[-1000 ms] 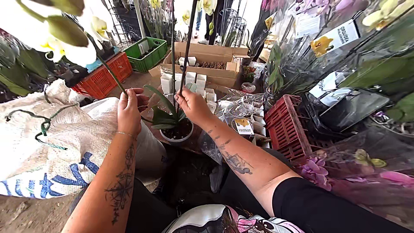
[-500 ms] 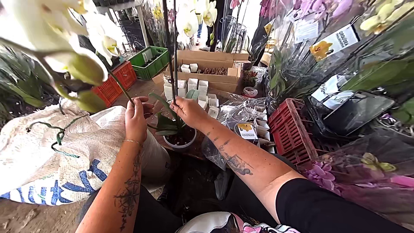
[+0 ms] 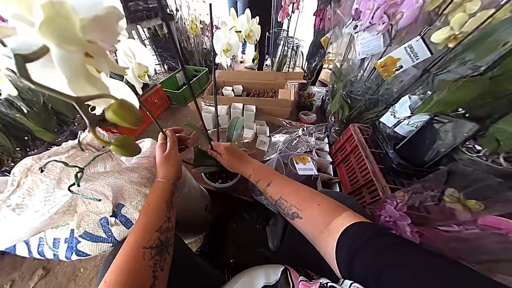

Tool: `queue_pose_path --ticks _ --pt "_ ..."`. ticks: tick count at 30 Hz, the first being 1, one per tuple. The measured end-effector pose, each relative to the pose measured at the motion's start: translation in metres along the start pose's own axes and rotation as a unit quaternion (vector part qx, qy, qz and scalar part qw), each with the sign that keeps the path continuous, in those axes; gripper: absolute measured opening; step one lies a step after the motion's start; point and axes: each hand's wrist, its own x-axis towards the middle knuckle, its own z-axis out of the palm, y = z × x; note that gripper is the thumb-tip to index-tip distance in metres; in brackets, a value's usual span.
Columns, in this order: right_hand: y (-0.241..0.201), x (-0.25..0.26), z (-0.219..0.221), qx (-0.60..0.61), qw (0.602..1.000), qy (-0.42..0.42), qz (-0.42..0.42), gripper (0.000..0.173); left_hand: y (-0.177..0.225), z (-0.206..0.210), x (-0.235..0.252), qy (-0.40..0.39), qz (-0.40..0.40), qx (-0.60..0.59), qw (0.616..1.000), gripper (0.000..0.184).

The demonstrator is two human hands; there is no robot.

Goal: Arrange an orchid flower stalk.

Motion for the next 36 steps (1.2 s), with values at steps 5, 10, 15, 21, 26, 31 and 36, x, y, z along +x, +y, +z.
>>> queue_pose_path --ticks 5,10,15,21,26,31,36 --pt "0.005 -0.002 0.011 -0.004 1.000 -0.014 0.007 0.025 0.001 0.001 0.000 0.005 -0.003 -0.005 1.000 0.037" --pt "0.013 -0.003 0.020 0.009 1.000 -0.016 0.025 0.026 0.002 0.002 0.000 0.002 -0.002 -0.009 1.000 0.037" --pt "0.018 -0.001 0.020 0.013 1.000 -0.005 0.021 0.027 0.005 0.005 -0.005 0.009 0.013 -0.024 1.000 0.034" --pt "0.012 -0.005 0.022 0.013 0.999 0.016 0.035 0.026 0.003 0.008 -0.015 0.034 0.026 -0.037 0.998 0.025" --pt "0.004 -0.001 0.024 0.025 0.998 0.011 0.063 0.025 0.008 0.014 -0.021 0.023 0.049 -0.030 0.998 0.025" --pt "0.008 0.001 0.034 0.039 0.995 0.022 0.087 0.026 -0.002 0.024 -0.022 0.040 0.093 -0.004 0.995 0.024" --pt "-0.036 -0.003 -0.008 0.042 0.985 -0.053 0.161 0.026 0.019 0.034 -0.043 0.009 0.051 0.052 0.997 0.033"
